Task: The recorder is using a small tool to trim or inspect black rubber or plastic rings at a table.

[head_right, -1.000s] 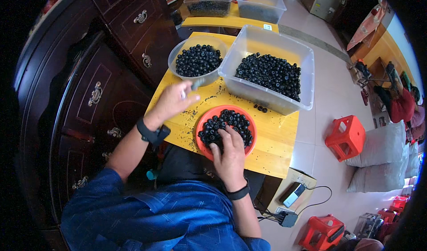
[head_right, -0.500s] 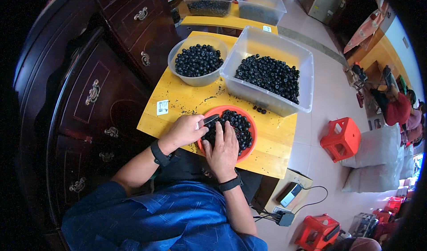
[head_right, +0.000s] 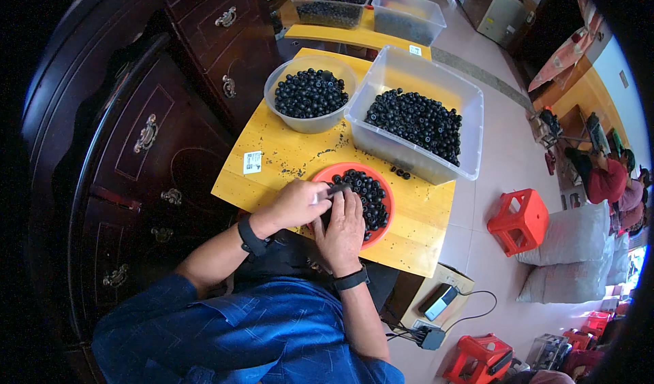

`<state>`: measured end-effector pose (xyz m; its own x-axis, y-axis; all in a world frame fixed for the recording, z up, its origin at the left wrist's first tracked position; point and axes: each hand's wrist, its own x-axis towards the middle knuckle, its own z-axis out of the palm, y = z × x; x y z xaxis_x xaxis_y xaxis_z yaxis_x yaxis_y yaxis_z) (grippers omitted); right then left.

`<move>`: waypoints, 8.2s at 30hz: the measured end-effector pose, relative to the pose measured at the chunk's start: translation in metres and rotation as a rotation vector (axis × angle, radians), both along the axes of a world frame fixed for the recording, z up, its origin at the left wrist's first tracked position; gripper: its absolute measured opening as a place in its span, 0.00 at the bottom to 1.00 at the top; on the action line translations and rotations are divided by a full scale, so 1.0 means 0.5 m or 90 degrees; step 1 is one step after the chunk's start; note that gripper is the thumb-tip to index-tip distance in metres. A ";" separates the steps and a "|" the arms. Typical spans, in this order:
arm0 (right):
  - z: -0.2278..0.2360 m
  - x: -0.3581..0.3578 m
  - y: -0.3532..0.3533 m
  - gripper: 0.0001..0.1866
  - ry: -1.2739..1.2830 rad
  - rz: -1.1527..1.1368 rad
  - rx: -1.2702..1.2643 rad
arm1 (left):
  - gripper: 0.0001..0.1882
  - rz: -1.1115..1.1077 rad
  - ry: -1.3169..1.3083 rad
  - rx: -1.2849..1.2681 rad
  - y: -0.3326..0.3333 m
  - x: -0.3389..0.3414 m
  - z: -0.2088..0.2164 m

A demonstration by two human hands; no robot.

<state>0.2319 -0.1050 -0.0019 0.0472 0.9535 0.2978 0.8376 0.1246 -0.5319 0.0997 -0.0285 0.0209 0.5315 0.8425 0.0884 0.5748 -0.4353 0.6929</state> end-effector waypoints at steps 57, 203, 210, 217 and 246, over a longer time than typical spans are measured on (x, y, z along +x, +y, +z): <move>0.045 0.042 0.030 0.10 0.176 -0.018 0.035 | 0.14 0.137 -0.052 -0.141 -0.014 -0.088 -0.064; 0.046 0.095 -0.010 0.07 1.362 0.083 -0.230 | 0.18 -0.161 -0.008 0.088 0.012 0.061 0.118; 0.042 0.102 -0.007 0.06 1.359 0.067 -0.233 | 0.20 -0.145 -0.024 0.080 0.012 0.073 0.111; 0.039 0.104 -0.001 0.06 1.366 0.057 -0.233 | 0.19 -0.165 -0.004 0.082 0.024 0.074 0.105; 0.033 0.088 -0.004 0.12 1.669 0.051 -0.322 | 0.17 0.196 0.050 0.335 0.130 -0.024 0.242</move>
